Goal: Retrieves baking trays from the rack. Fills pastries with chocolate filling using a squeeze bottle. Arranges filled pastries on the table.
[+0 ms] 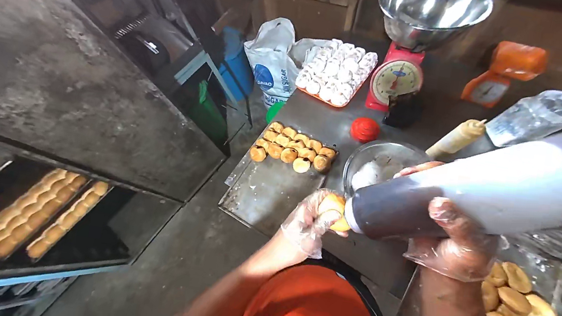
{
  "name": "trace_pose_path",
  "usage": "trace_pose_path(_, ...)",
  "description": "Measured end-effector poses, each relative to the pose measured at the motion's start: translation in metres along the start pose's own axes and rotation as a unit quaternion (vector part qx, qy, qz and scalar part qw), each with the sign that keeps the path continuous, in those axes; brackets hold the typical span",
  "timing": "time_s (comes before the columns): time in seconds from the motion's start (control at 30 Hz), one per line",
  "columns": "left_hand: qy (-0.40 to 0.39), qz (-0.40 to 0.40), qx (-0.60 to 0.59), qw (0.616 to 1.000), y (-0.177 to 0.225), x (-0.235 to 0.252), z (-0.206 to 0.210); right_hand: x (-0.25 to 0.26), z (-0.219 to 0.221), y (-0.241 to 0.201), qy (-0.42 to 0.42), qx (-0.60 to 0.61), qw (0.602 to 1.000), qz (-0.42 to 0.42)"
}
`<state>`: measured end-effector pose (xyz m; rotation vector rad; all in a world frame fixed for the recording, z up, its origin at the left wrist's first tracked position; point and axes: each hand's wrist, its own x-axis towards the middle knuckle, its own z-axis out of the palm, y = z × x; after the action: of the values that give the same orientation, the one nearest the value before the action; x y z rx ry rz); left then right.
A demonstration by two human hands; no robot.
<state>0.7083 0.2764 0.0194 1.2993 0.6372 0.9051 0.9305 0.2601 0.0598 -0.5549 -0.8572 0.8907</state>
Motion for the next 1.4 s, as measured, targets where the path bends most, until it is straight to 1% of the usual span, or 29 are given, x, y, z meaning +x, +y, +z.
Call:
trace_pose_path(0.07, -0.005, -0.017, 0.099, 0.995, 0.005, 0.001, 0.000, -0.001, -0.002, -0.004, -0.022, -0.055, 0.998, -0.001)
trace_pose_path(0.13, 0.000, 0.010, 0.115, 0.993, -0.005, 0.002, 0.004, -0.004, 0.002, -0.001, -0.001, -0.073, 0.997, -0.027)
trace_pose_path(0.17, 0.006, 0.029, 0.097, 0.995, -0.012, 0.004, 0.006, -0.005, 0.005, 0.004, 0.019, -0.064, 0.997, -0.049)
trace_pose_path(0.23, 0.030, 0.050, 0.015, 0.998, -0.020, 0.008, 0.012, -0.006, 0.011, 0.012, 0.066, -0.028, 0.994, -0.082)
trace_pose_path(0.33, 0.039, 0.056, -0.142, 0.987, -0.023, 0.007, 0.021, -0.007, 0.015, 0.013, 0.107, 0.029, 0.991, -0.076)
trace_pose_path(0.37, 0.034, 0.049, -0.173, 0.983, -0.022, 0.007, 0.021, -0.006, 0.014, 0.012, 0.114, 0.046, 0.990, -0.073)
trace_pose_path(0.4, 0.029, 0.041, -0.180, 0.982, -0.020, 0.007, 0.019, -0.005, 0.013, 0.012, 0.117, 0.057, 0.989, -0.072)
trace_pose_path(0.43, 0.021, 0.037, -0.163, 0.986, -0.019, 0.008, 0.015, -0.004, 0.012, 0.010, 0.117, 0.063, 0.988, -0.075)
trace_pose_path(0.53, 0.007, 0.022, -0.048, 0.999, -0.009, 0.011, -0.001, -0.001, 0.012, 0.003, 0.103, 0.063, 0.990, -0.076)
trace_pose_path(0.6, 0.000, 0.013, -0.029, 0.999, -0.004, 0.012, -0.008, 0.001, 0.012, -0.001, 0.088, 0.057, 0.992, -0.074)
trace_pose_path(0.73, -0.029, 0.025, -0.030, 0.999, -0.001, 0.009, -0.013, 0.006, 0.013, -0.008, 0.067, 0.035, 0.995, -0.067)
trace_pose_path(0.9, -0.027, 0.028, -0.033, 0.999, -0.003, 0.010, -0.010, 0.008, 0.014, -0.010, 0.057, 0.018, 0.995, -0.080)
trace_pose_path(1.23, -0.046, 0.031, -0.078, 0.995, -0.007, 0.009, -0.006, 0.010, 0.015, -0.011, 0.066, 0.009, 0.995, -0.076)
trace_pose_path(1.4, -0.048, 0.030, -0.076, 0.996, -0.008, 0.010, -0.007, 0.011, 0.017, -0.015, 0.068, -0.004, 0.994, -0.080)
